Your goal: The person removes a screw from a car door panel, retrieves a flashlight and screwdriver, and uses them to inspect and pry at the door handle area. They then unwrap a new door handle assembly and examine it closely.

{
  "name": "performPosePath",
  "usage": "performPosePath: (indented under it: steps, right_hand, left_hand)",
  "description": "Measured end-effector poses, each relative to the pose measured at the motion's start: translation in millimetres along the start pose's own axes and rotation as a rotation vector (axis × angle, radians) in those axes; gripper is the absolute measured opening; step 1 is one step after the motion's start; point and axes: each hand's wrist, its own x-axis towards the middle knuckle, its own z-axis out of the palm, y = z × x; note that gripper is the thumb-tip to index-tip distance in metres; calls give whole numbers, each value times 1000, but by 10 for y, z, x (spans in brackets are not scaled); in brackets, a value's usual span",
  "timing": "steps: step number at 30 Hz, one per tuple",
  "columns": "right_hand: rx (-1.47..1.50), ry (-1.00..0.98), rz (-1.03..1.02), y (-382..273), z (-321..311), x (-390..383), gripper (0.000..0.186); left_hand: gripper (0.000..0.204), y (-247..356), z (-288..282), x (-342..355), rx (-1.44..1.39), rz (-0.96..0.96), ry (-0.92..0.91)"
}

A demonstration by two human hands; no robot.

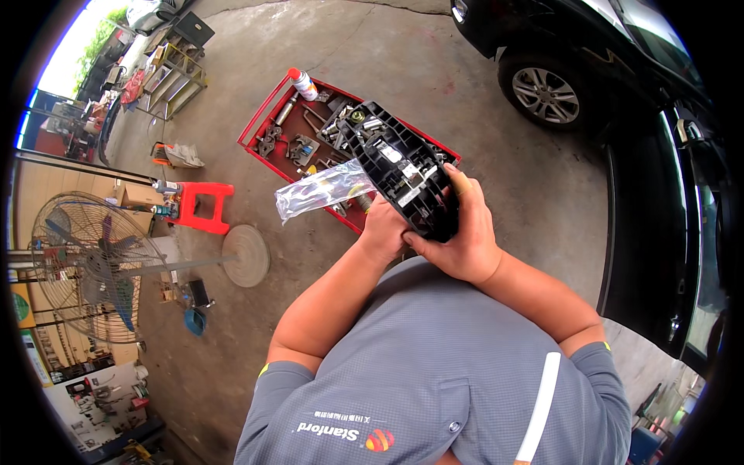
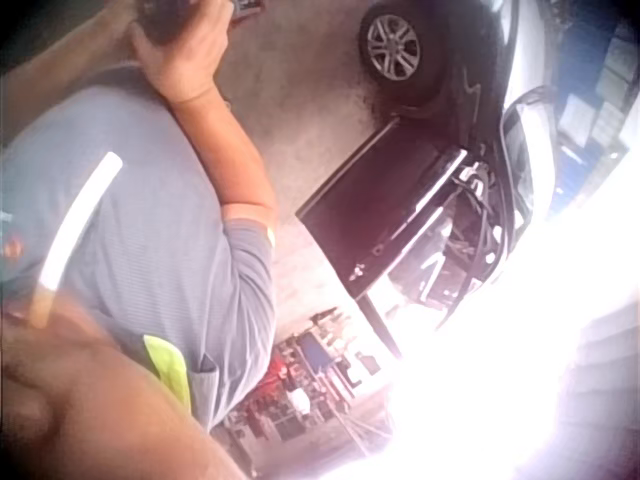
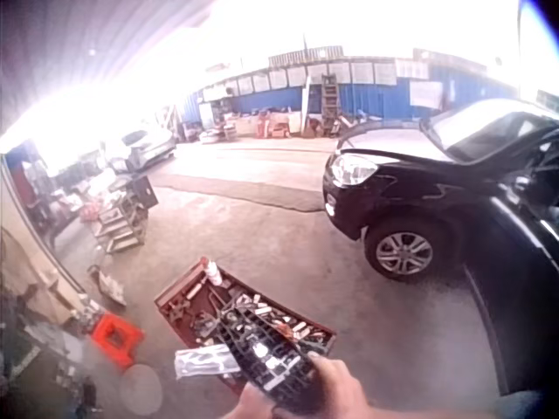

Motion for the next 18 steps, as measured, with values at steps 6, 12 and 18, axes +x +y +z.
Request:
performPosePath:
  steps: [6,12,18]
  right_hand:
    - [-37,-32,57,-90,-17,57,101]
    - [-37,-67,70,-67,-6,68,102]
    - [-52,-100,112,-98,10,114,105]
  left_hand:
    - [26,8,78,-17,-110,-28,88]
    - [23,-15,27,25,-162,-62,125]
    - [31,-10,-18,70,-268,-111,171]
